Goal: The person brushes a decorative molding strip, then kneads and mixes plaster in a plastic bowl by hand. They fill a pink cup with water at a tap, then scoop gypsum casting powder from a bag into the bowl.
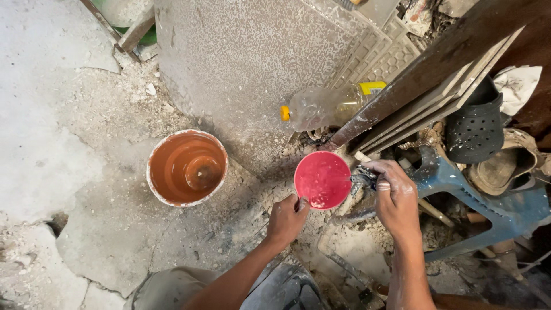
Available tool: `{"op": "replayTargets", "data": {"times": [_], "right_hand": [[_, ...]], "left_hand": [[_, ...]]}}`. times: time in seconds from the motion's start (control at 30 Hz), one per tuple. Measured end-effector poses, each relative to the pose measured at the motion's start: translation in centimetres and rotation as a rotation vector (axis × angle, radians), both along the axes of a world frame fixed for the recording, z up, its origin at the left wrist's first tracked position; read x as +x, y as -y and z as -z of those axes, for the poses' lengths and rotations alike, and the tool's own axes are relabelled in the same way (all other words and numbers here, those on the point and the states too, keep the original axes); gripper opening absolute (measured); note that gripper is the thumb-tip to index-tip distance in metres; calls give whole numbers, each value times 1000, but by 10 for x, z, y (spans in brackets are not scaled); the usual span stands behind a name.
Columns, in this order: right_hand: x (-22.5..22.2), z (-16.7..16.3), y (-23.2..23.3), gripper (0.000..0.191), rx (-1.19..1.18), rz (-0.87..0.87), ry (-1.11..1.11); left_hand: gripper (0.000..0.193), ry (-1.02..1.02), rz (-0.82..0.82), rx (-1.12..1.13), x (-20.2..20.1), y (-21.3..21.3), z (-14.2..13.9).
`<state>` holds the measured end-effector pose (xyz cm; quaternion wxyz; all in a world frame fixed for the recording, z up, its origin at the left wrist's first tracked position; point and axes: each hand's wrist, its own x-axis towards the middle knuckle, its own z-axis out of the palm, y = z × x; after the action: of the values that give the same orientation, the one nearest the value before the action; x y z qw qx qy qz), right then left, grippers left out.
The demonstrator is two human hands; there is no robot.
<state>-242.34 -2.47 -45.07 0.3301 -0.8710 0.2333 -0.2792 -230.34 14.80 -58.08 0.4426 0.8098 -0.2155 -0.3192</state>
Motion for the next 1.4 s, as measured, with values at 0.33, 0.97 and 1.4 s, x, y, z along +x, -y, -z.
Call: {"op": "replayTargets", "data": {"times": [0.33,0.97,1.4], "right_hand": [[-8,20,4,32,105,-40,82],[-5,80,-27,25,-348,-39,990],[185,163,-181,21,1029,-331,-131]], "left_hand": [[33,29,-46,-48,-4,2,7],[38,149,-429,-61,44,-66,38],[37,301,-796,51,104,-185,27]]}}
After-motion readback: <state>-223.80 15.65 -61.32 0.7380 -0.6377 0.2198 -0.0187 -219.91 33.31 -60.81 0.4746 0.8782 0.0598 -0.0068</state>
